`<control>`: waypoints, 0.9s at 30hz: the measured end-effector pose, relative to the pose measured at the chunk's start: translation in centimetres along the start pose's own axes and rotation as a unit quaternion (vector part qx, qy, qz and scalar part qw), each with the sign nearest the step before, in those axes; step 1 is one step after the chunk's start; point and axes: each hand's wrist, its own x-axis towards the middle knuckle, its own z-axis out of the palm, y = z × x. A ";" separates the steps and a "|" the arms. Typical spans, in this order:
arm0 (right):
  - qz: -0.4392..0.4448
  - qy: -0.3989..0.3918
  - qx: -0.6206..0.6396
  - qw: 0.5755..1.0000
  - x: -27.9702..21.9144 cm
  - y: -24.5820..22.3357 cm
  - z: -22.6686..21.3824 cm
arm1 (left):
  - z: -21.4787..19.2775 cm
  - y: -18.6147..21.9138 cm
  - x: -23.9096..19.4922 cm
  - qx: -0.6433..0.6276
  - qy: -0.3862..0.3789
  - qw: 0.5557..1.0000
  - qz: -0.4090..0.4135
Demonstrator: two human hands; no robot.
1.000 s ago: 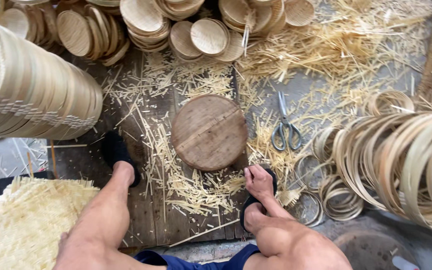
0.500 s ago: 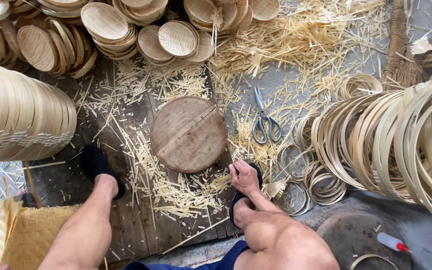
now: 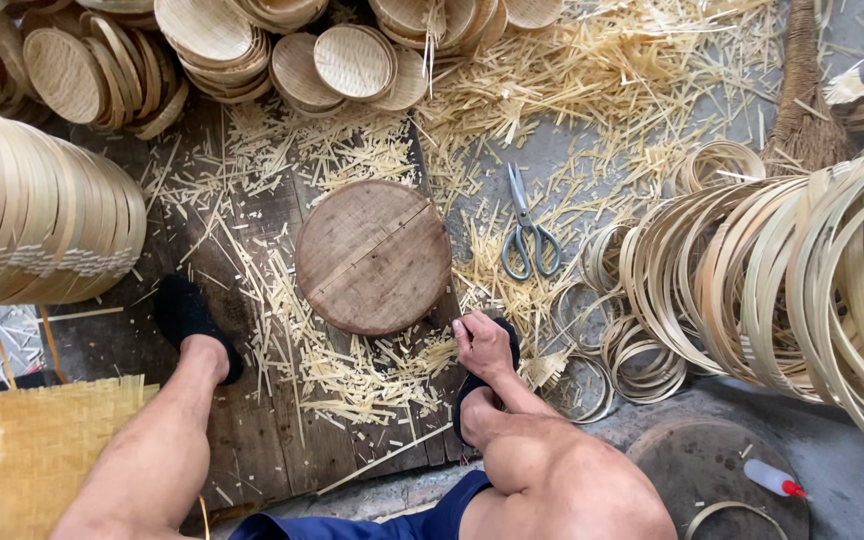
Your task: The person assembles round bamboo baskets by placing woven mats into wooden frames, trimming excess material with shears, and securing the edges. The person repeats this process for multiple baskets, stacking finished units nearby.
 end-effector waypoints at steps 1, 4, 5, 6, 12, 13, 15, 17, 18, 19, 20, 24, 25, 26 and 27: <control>0.004 -0.003 -0.001 1.000 -0.1 0.0 0.0 | 0.4 0.4 0.1 -0.001 -0.002 1.000 0.005; 0.007 0.005 0.009 1.000 -0.2 0.8 0.3 | 1.1 0.6 0.3 -0.005 0.002 1.000 0.021; 0.007 0.006 0.015 1.000 -0.4 1.1 0.6 | 0.8 -0.1 0.0 -0.004 0.009 1.000 0.020; 0.002 0.008 0.020 1.000 -0.7 1.5 0.9 | 0.2 -1.6 -1.7 0.003 0.029 1.000 0.005; -0.027 -0.008 -0.021 0.999 -1.4 5.1 3.0 | -12.4 -19.6 -13.0 0.151 0.205 0.936 -0.244; -0.044 -0.008 -0.016 0.999 -1.5 5.7 3.1 | -14.7 -22.0 -16.4 0.167 0.205 0.908 -0.324; -0.044 -0.015 -0.023 0.999 -1.1 6.3 3.6 | -18.8 -25.3 -21.7 0.180 0.196 0.852 -0.451; -0.053 -0.033 -0.040 0.997 -1.4 7.0 3.5 | -20.4 -25.4 -26.5 0.178 0.218 0.828 -0.485; -0.074 -0.034 -0.040 0.996 -1.5 7.2 3.4 | -21.1 -24.9 -27.1 0.181 0.245 0.832 -0.463; -0.072 -0.040 -0.053 0.995 -1.4 7.2 3.4 | -22.0 -24.0 -27.3 0.188 0.276 0.840 -0.428; -0.065 -0.043 -0.068 0.995 -1.6 7.1 3.2 | -23.4 -22.9 -26.7 0.194 0.302 0.850 -0.386; -0.071 -0.049 -0.099 0.991 -1.3 6.8 3.5 | -27.7 -17.5 -25.6 0.224 0.336 0.894 -0.192; -0.074 -0.054 -0.100 0.991 -1.3 6.8 3.5 | -26.3 -16.4 -24.9 0.212 0.298 0.917 -0.159; -0.076 -0.057 -0.101 0.990 -1.3 6.8 3.4 | -24.0 -15.8 -24.1 0.199 0.256 0.936 -0.135; -0.079 -0.059 -0.102 0.990 -1.3 6.9 3.4 | -20.7 -15.2 -23.4 0.185 0.211 0.953 -0.114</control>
